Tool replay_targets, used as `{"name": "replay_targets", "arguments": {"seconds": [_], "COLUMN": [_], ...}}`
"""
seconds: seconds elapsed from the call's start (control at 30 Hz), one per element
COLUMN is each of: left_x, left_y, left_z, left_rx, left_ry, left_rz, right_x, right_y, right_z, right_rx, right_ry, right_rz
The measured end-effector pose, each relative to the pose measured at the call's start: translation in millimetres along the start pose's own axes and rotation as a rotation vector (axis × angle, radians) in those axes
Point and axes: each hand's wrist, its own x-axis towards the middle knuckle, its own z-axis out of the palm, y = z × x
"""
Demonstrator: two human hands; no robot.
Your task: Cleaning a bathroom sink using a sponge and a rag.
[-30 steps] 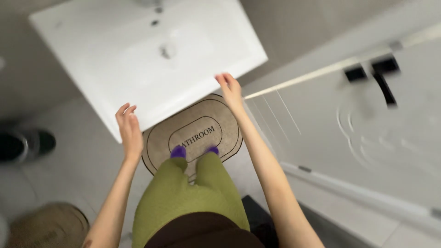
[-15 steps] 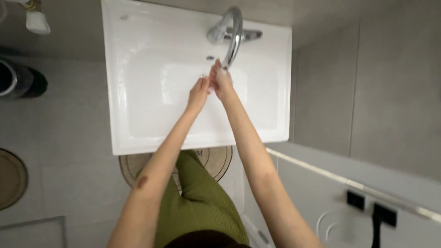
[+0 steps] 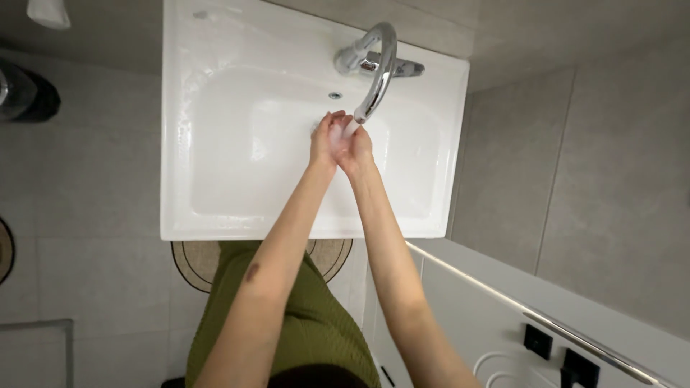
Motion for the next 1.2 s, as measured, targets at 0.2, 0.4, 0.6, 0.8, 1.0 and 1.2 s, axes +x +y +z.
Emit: {"name": "replay_targets", "arguments": {"seconds": [0.2, 0.4, 0.6, 0.8, 1.0, 1.2], "left_x": [20.1, 36.0, 58.4, 21.1, 2.9, -8.6], "left_y": [-6.7, -3.4, -6.8, 1.1, 15.0, 30.2], "left_z": [11.2, -1.5, -13.1, 2.2, 36.3, 67.5], "left_rx": [-0.186, -0.274, -0.250, -0.039, -0.229, -0.275], "left_ry": [0.134, 0.230, 0.206, 0.068, -0.085, -0.011], "left_rz": [0.042, -0.115, -0.149, -0.034, -0.013, -0.071], "right_x": [33.0, 69.8, 47.5, 188.7, 55.3, 44.4], "right_y": [5.8, 13.6, 31.1, 40.4, 9.8, -7.8], "right_z": [-17.5, -50.0, -15.7, -189.5, -22.7, -17.4], "right_rx": [0.107, 0.303, 0.392, 0.319, 0.575, 0.470], "right_ry": [0.024, -0.040, 0.056, -0.182, -0.211, -0.110], "right_rz": [0.001, 0.002, -0.073, -0.205, -0.162, -0.249]}}
